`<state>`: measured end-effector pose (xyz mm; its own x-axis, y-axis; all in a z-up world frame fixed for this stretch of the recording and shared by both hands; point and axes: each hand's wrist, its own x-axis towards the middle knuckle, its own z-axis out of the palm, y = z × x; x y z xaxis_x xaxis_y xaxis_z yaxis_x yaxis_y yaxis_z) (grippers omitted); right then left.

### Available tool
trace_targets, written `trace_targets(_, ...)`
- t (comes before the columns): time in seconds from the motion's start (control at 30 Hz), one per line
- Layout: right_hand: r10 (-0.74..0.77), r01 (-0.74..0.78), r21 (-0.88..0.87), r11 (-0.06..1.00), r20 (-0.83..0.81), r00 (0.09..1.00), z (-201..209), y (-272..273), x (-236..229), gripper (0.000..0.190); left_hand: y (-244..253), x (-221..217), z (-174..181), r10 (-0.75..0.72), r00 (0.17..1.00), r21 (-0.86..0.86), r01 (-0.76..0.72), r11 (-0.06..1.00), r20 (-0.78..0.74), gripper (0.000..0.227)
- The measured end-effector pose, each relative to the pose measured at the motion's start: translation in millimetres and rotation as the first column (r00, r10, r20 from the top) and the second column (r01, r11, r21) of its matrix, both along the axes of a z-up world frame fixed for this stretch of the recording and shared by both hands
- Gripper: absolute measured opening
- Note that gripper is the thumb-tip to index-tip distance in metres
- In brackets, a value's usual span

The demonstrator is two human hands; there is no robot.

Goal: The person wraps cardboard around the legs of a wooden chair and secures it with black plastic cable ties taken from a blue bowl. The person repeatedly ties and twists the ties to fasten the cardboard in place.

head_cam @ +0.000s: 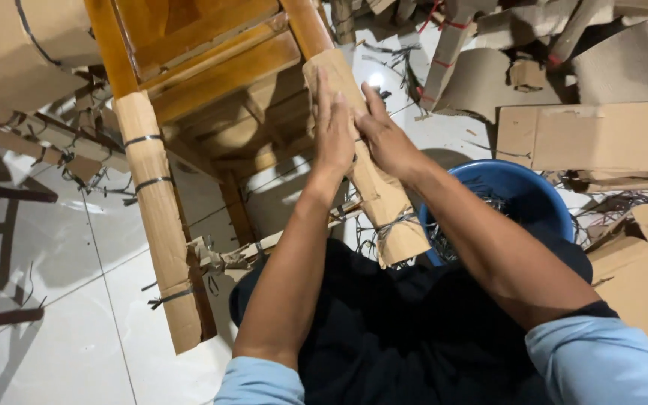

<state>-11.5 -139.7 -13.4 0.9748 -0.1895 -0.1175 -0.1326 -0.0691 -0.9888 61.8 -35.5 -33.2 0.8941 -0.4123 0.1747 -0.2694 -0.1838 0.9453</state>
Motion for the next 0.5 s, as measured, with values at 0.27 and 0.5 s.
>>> trace_targets(0.27,0.014,-0.02,0.098,0.995,0.068,0.998,14.0,13.9,-48.7,0.069,-1.1,-36.8,-12.6,0.171,0.985,-0.37,-0.16,0.915,-0.003,0.054)
trace_targets(0.5,0.052,-0.05,-0.018,0.999,0.148,0.988,6.0,9.4,-46.2,0.059,-2.5,-50.3,-26.7,0.052,0.997,-0.359,-0.069,0.931,-0.058,0.056)
